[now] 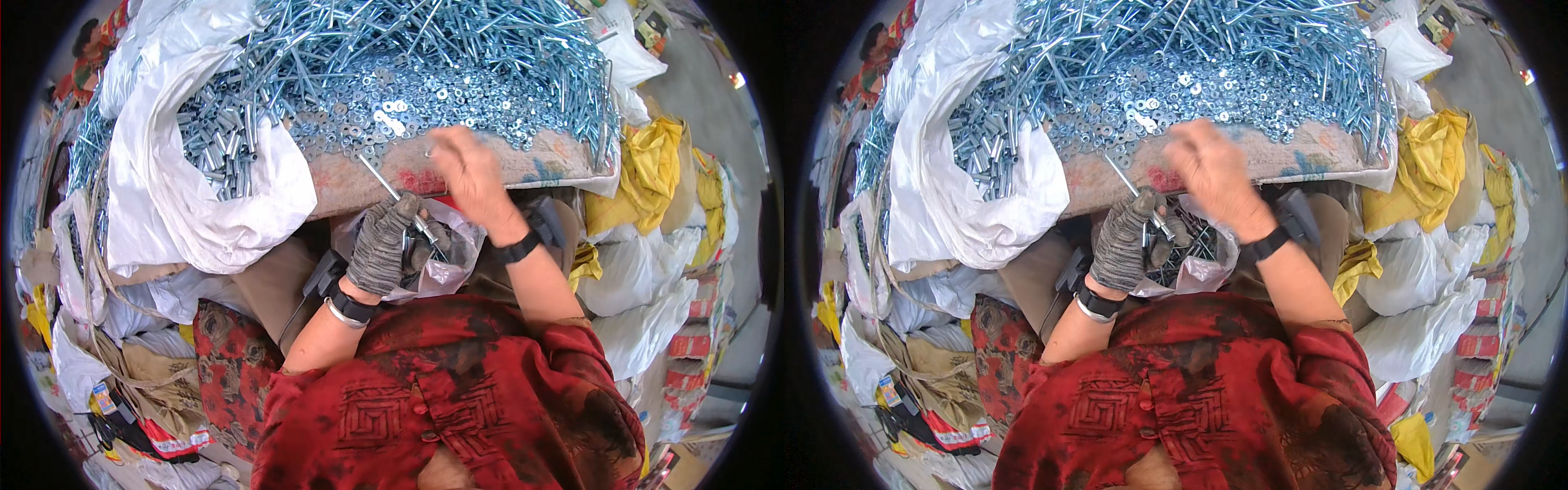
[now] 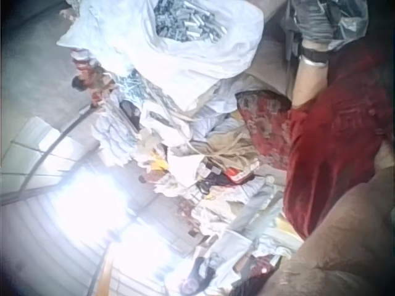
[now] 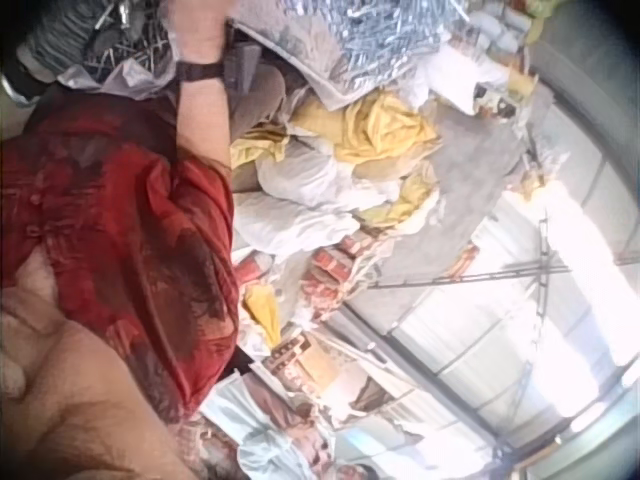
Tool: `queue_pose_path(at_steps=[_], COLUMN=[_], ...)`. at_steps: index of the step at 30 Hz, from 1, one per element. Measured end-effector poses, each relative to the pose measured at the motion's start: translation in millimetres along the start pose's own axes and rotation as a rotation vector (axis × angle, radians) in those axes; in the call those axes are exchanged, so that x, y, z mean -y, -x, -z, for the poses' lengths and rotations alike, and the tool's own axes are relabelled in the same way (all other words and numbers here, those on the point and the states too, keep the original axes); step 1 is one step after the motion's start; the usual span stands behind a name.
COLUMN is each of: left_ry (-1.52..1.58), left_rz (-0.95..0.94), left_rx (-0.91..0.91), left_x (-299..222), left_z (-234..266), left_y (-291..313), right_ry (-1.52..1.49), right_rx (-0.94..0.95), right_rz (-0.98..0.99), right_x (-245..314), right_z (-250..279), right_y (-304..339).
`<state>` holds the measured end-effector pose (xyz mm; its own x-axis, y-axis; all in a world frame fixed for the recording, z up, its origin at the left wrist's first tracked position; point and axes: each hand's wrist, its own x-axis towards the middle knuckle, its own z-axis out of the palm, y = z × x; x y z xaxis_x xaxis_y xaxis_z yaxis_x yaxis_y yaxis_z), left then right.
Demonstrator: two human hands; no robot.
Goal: Put washers onto long metal bolts.
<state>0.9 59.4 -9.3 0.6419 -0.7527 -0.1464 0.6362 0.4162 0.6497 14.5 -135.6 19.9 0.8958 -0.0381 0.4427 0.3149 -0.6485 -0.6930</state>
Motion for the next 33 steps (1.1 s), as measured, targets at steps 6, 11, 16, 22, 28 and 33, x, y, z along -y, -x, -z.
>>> queue_pose_path(at_steps=[6,11,16,22,28,33], left_ry=[-0.093,-0.061,-0.034,0.132,0.148,0.080], left_rz=[-0.182,-0.222,-0.193,-0.174,-0.200,-0.270], left_rx=[-0.044,-0.051,0.014,0.014,-0.054,-0.116], left_x=[7,13,12,9,6,6], left_z=[-1,-2,9,8,10,7], left_y=[-9,-12,-11,-7,-7,-7], right_ry=[0.426,0.251,0.610,0.512,0.521,0.602], right_rx=[0.176,0.185,0.316,0.326,0.307,0.369], right_rz=[-0.075,0.068,0.003,-0.119,0.012,0.048], right_x=[-45,-32,-22,-28,-21,-26], right_z=[20,1,-16,-9,-8,-6], right_y=[-12,-19,-20,-25,-21,-27])
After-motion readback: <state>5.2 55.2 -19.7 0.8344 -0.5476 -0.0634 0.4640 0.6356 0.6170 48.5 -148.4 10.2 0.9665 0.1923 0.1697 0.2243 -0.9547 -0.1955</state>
